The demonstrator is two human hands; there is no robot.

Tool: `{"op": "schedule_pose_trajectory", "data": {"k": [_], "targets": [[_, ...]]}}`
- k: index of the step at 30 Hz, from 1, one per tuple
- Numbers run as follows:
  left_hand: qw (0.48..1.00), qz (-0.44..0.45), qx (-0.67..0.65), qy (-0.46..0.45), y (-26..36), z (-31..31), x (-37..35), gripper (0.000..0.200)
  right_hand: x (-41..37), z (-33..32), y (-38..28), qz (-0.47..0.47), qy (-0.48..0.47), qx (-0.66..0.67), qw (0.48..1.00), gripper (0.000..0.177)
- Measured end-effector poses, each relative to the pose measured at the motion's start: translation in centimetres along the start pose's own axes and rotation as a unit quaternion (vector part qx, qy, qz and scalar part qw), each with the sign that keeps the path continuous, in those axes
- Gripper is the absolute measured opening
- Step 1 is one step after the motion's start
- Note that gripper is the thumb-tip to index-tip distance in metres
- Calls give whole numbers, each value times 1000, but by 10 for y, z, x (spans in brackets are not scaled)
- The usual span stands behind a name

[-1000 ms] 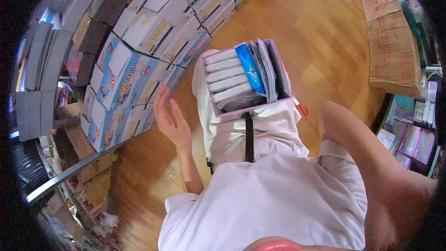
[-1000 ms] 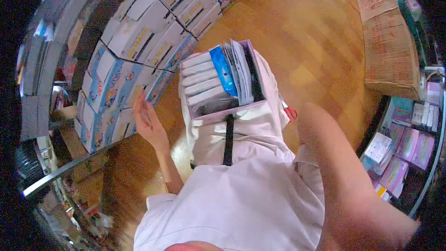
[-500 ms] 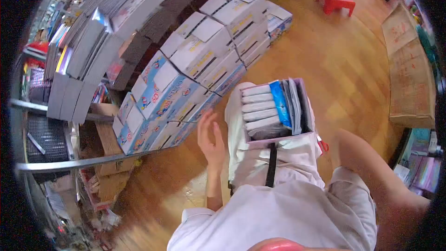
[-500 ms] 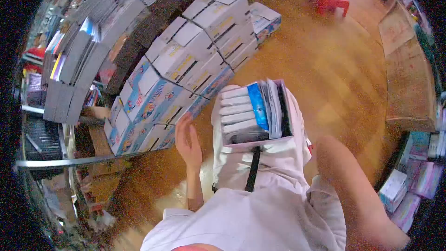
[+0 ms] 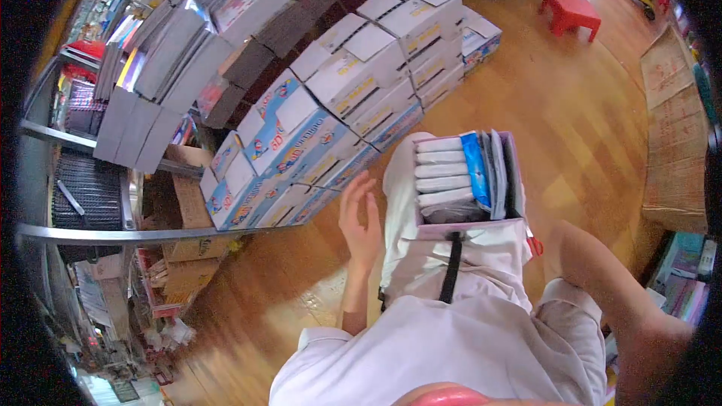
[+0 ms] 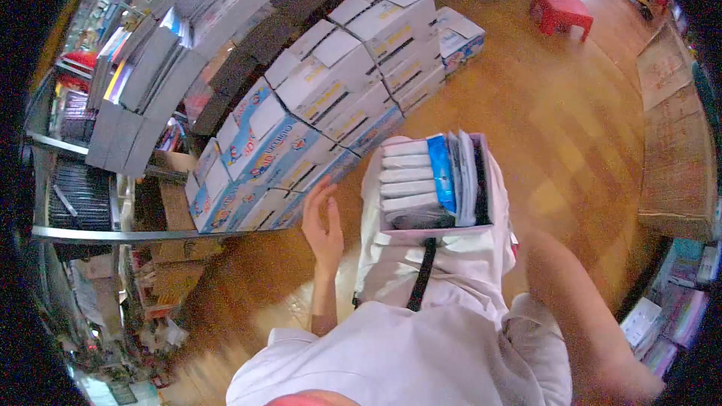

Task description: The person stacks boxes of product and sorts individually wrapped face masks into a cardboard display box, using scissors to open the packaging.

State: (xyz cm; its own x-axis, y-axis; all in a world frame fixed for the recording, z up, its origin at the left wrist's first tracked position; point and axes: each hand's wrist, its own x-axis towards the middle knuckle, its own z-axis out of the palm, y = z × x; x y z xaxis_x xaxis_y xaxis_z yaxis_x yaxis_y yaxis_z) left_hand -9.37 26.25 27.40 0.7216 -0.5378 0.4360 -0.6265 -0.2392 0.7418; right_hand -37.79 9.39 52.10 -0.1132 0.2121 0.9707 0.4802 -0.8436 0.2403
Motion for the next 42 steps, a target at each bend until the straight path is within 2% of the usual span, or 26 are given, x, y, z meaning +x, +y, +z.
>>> {"op": "schedule_pose_trajectory", "data": {"k": [8, 22, 26, 28, 30, 31, 32, 33, 34, 36, 37, 40, 42], "targets": [[1000, -23, -11, -4, 6, 4, -4, 20, 6, 1, -1, 6, -6, 4, 1000, 37], [998, 6, -43, -44, 2, 16, -8, 22, 4, 12, 2, 19, 45, -27, 998, 36], [994, 6, -51, -99, 8, 25, -8, 24, -1, 17, 14, 29, 127, -52, 990, 36], [990, 20, -54, -132, 14, 33, -3, 27, -18, 24, 27, 68, 244, -88, 963, 36], [985, 45, -53, -159, 30, 41, 8, 30, -56, 35, 42, 159, 338, -119, 920, 36], [982, 65, -47, -173, 35, 46, 13, 31, -91, 39, 49, 253, 304, -135, 909, 35], [978, 83, -39, -188, 39, 52, 17, 33, -142, 45, 49, 371, 175, -169, 896, 34], [973, 102, -30, -203, 41, 58, 20, 35, -190, 51, 47, 446, 35, -197, 872, 33], [971, 102, -26, -216, 41, 66, 20, 39, -235, 57, 41, 480, -83, -200, 850, 33], [966, 122, 47, -222, 40, 82, 17, 42, -306, 69, 22, 478, -235, -194, 824, 33], [962, 132, 85, -224, 39, 87, 15, 44, -309, 76, 15, 467, -278, -191, 817, 33], [956, 143, 122, -224, 31, 92, 11, 47, -250, 96, 24, 530, -393, -200, 725, 33], [958, 134, 110, -228, 29, 91, 9, 47, -249, 93, 27, 554, -354, -170, 734, 27]]}}
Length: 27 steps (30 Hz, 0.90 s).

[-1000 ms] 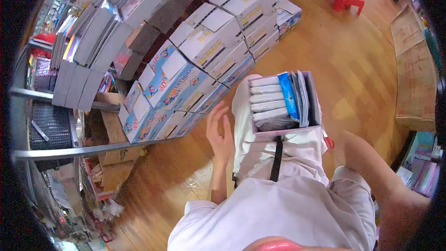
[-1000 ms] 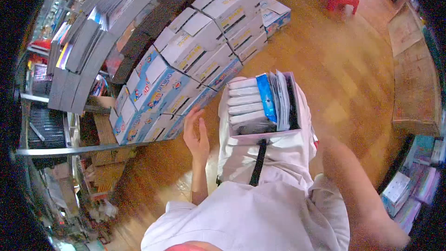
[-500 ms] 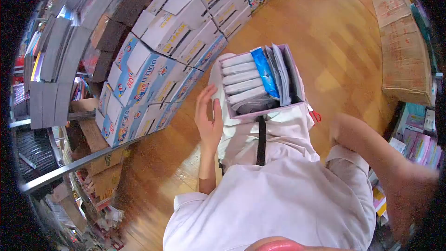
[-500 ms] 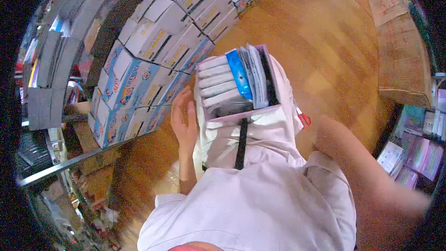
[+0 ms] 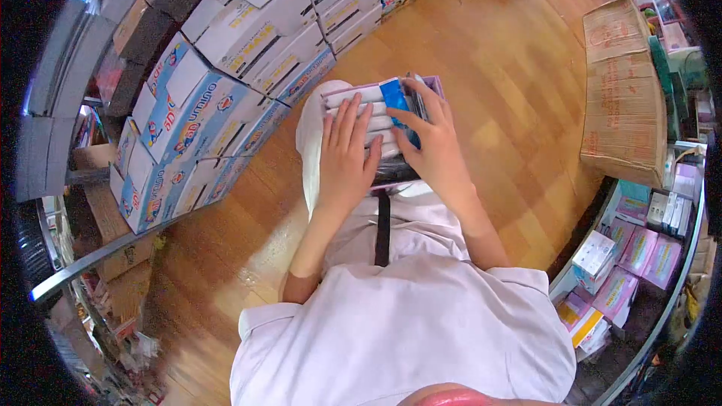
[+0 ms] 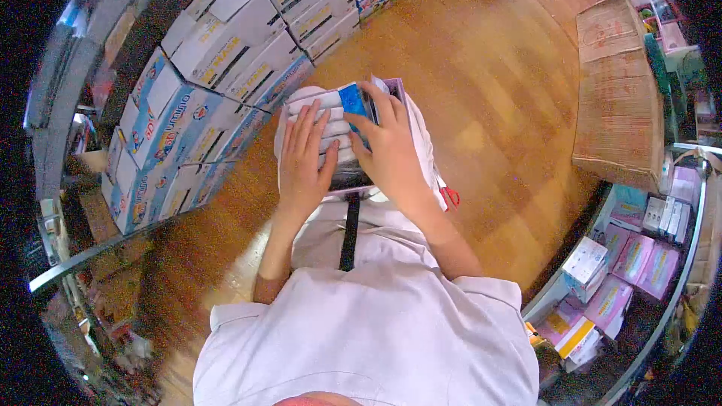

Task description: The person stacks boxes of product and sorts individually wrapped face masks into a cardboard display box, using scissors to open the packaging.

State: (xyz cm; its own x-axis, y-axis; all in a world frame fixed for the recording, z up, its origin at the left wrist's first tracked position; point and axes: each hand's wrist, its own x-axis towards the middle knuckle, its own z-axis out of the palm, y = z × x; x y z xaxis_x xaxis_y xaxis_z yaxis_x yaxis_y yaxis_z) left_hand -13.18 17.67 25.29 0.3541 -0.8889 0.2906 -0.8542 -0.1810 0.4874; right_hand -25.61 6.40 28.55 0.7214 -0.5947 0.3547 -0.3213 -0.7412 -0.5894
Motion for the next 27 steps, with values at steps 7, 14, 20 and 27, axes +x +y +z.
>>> {"op": "schedule_pose_trajectory", "data": {"k": [7, 14, 20, 27], "targets": [[1000, -3, -7, -8, 1, -2, 1, 47, -9, -10, 20, 80, 29, -2, 996, 23], [1000, 15, 12, -6, 4, -2, 3, 40, -9, 1, 9, 64, 21, -125, 990, 31], [984, 156, -9, -91, 16, -5, 4, 37, -6, -14, 21, 133, 26, 17, 991, 36], [984, 161, 29, -68, 35, 10, 12, 38, -5, -21, 21, 117, 12, 54, 992, 41]]}}
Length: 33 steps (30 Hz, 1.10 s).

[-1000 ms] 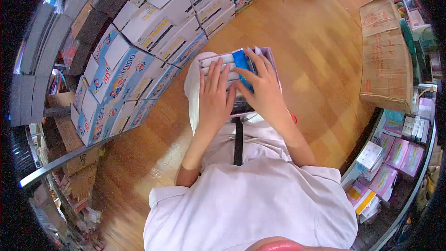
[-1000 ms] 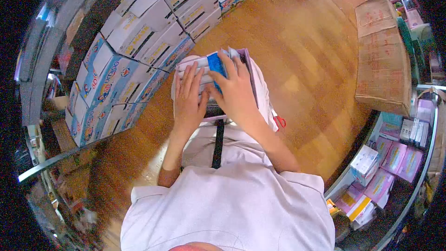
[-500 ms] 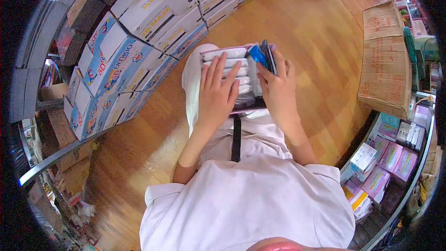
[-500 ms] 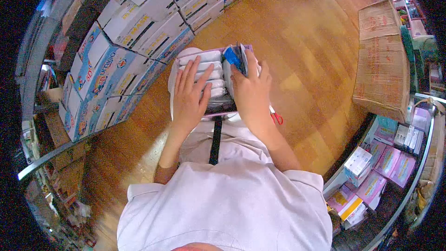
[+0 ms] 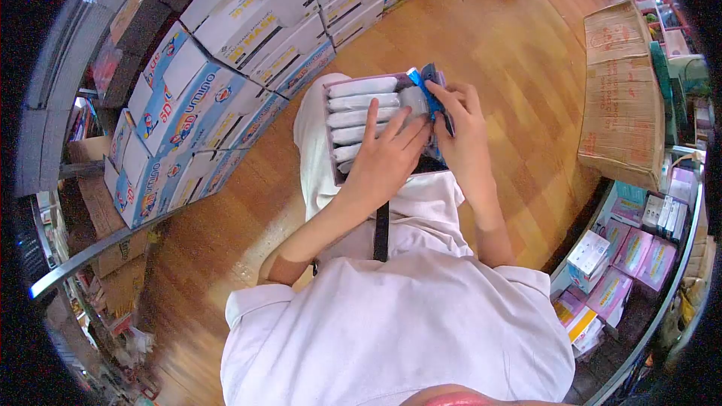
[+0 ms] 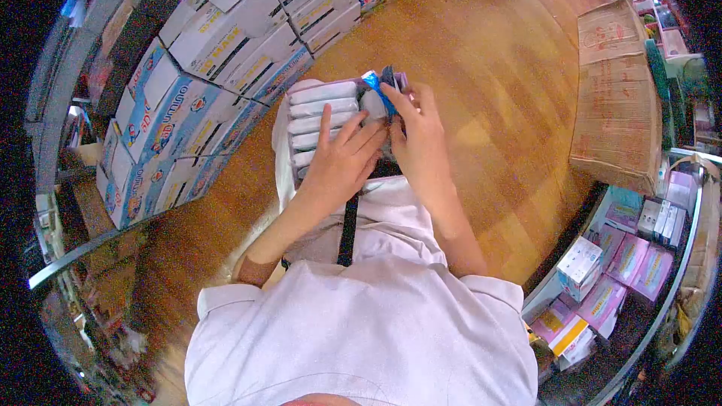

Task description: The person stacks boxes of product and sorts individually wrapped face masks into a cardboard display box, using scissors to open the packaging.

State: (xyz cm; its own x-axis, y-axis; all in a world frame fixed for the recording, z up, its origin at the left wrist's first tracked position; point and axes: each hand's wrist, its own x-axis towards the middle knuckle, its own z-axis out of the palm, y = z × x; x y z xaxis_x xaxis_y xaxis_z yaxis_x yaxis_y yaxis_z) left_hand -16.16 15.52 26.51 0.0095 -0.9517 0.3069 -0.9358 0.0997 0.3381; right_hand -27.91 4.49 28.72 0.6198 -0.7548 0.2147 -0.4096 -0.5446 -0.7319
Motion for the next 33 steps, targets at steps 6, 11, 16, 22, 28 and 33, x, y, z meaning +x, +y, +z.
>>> {"op": "schedule_pose_trajectory", "data": {"k": [6, 11, 16, 22, 28, 33], "targets": [[998, -39, 39, 8, 2, 1, -12, 35, 1, -2, 16, -113, -50, -125, 984, 47], [999, -12, 36, -3, -3, -1, -11, 32, 14, -7, -4, -189, -47, -133, 972, 46], [999, -15, 28, 20, -1, 2, -10, 28, 27, -13, 5, -175, -73, -149, 971, 53], [996, -23, 43, -72, 1, -4, 9, 32, 17, -17, -4, -110, -87, -87, 986, 55], [987, 6, 117, -106, -8, 2, 25, 55, 13, -16, 6, -89, -62, -60, 992, 55], [975, -22, 155, -156, -8, 1, 37, 71, 14, -13, 12, -103, -58, -57, 991, 55]]}}
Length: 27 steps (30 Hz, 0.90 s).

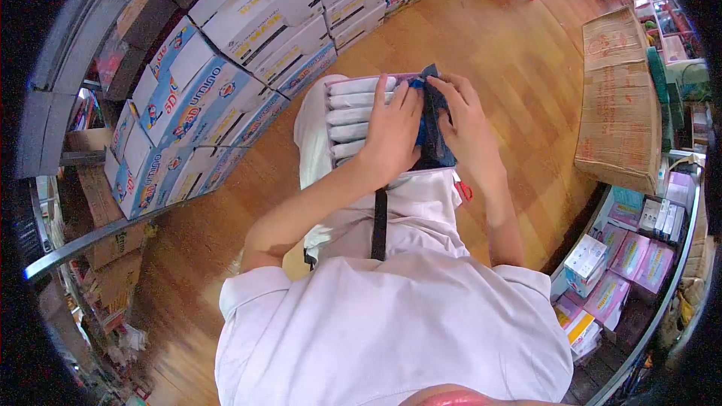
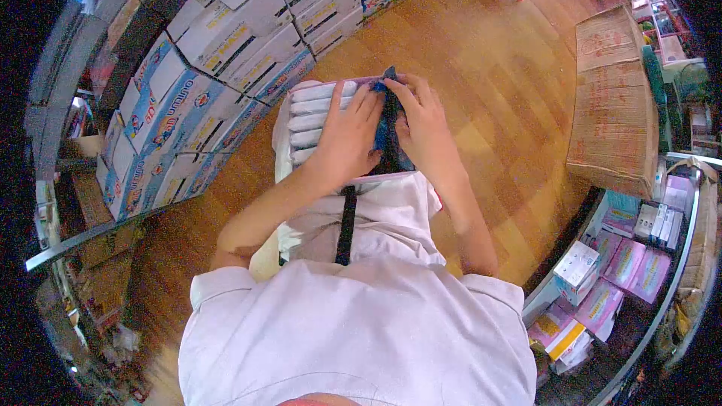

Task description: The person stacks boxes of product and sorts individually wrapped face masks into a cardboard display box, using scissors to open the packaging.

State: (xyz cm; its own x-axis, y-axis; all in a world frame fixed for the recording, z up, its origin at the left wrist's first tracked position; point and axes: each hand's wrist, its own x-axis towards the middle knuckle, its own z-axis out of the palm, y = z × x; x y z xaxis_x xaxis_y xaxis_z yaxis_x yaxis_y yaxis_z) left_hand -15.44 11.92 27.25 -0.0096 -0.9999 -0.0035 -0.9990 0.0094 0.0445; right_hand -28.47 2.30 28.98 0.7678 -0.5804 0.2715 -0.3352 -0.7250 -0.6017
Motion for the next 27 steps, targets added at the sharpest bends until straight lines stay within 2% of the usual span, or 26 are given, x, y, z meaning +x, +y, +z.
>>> {"op": "schedule_pose_trajectory", "data": {"k": [1, 4, 7, 10, 13, 16, 18, 19, 22, 25, 27], "targets": [[1000, -3, 6, -19, -1, 0, 4, 74, 0, 0, 0, -5, 5, -3, 1000, 55], [986, -3, 57, -155, 1, -20, 20, 83, -2, 0, -2, 17, 2, -1, 1000, 56], [965, 2, 207, -159, 13, -3, 28, 84, -5, 4, -4, 33, 23, -15, 999, 55], [960, -2, 271, -71, 19, 30, 34, 82, -5, 8, -13, 92, 68, 58, 992, 55], [967, 8, 220, -128, 16, 19, 37, 81, -11, 15, -18, 144, 121, 67, 980, 52], [977, 26, 170, -123, 10, 7, 29, 84, -17, 12, -17, 164, 49, 7, 985, 51], [998, 42, -26, -46, -9, 1, 17, 82, -17, 9, -23, 175, 47, 5, 983, 47], [991, 51, -123, -7, -18, -2, 12, 81, -17, 9, -25, 182, 46, 4, 982, 45], [987, 56, -138, 65, -34, -13, 2, 76, -19, 22, -30, 159, 79, -72, 981, 38], [989, 66, -120, 65, -30, -3, -2, 73, -20, 44, -19, 109, 89, -148, 979, 32], [990, 47, -122, 54, -26, 5, -5, 72, -21, 56, -8, 51, 64, -185, 979, 29]]}}
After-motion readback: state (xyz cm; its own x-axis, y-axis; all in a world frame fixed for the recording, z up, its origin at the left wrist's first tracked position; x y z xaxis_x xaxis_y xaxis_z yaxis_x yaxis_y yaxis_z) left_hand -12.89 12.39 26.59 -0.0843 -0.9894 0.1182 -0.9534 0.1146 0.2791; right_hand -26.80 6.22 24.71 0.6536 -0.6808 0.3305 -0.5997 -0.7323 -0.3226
